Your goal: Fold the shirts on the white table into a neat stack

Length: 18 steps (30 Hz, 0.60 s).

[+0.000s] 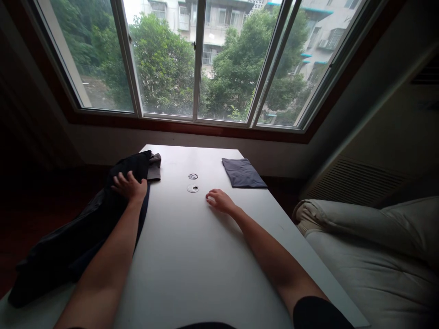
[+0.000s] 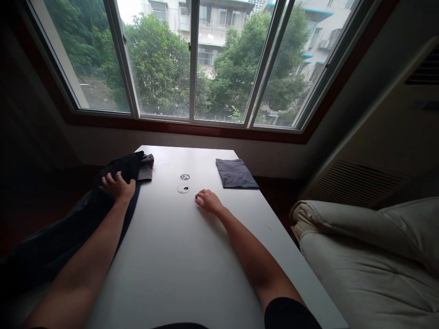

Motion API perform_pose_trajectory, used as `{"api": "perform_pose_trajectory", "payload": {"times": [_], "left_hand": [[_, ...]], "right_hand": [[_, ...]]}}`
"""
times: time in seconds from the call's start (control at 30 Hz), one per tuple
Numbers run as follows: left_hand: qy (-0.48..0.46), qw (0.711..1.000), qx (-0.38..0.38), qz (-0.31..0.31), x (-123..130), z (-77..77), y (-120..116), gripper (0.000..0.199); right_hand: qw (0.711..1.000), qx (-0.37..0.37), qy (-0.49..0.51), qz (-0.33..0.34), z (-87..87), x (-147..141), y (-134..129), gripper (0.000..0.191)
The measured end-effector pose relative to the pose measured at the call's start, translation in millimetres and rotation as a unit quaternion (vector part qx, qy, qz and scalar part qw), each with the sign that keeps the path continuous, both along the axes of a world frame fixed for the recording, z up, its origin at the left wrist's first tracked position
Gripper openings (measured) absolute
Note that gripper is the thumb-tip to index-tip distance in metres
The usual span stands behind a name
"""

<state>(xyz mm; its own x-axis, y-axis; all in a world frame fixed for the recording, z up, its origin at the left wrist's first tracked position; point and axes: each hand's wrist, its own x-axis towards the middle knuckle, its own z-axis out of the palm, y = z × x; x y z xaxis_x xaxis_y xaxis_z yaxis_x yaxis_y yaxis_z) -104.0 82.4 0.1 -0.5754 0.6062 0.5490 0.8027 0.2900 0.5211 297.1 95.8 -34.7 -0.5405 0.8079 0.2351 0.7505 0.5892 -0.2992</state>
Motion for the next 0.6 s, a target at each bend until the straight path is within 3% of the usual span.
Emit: {"api": "perform_pose_trajectory", "payload": {"times": [0.1,0.27,0.37,0.5,0.6], "left_hand": [[-0.035,0.998,-0.035,0.037,-30.9,-8.0,-4.2,0.073],[-0.068,0.996,-0.029,0.041,-41.2,-9.0,0.0,0.033],[-0.099,0.994,-0.01,0.032,-38.3,-3.3,0.8,0.027],[-0.157,0.987,0.042,-0.001,-26.7,21.7,0.3,0.023],[-0.215,0.962,0.132,-0.104,-10.0,53.7,0.3,0.019]], "right_hand": [[0.999,0.034,0.003,-0.01,-6.6,-7.9,-4.5,0.028],[0.999,0.026,0.047,-0.011,-14.9,-1.8,3.3,0.021],[0.998,0.017,0.066,-0.007,-18.0,2.2,8.0,0.021],[0.996,0.015,0.084,-0.004,-21.4,2.4,10.5,0.024],[0.995,0.011,0.104,-0.004,-23.3,2.4,11.3,0.03]]}}
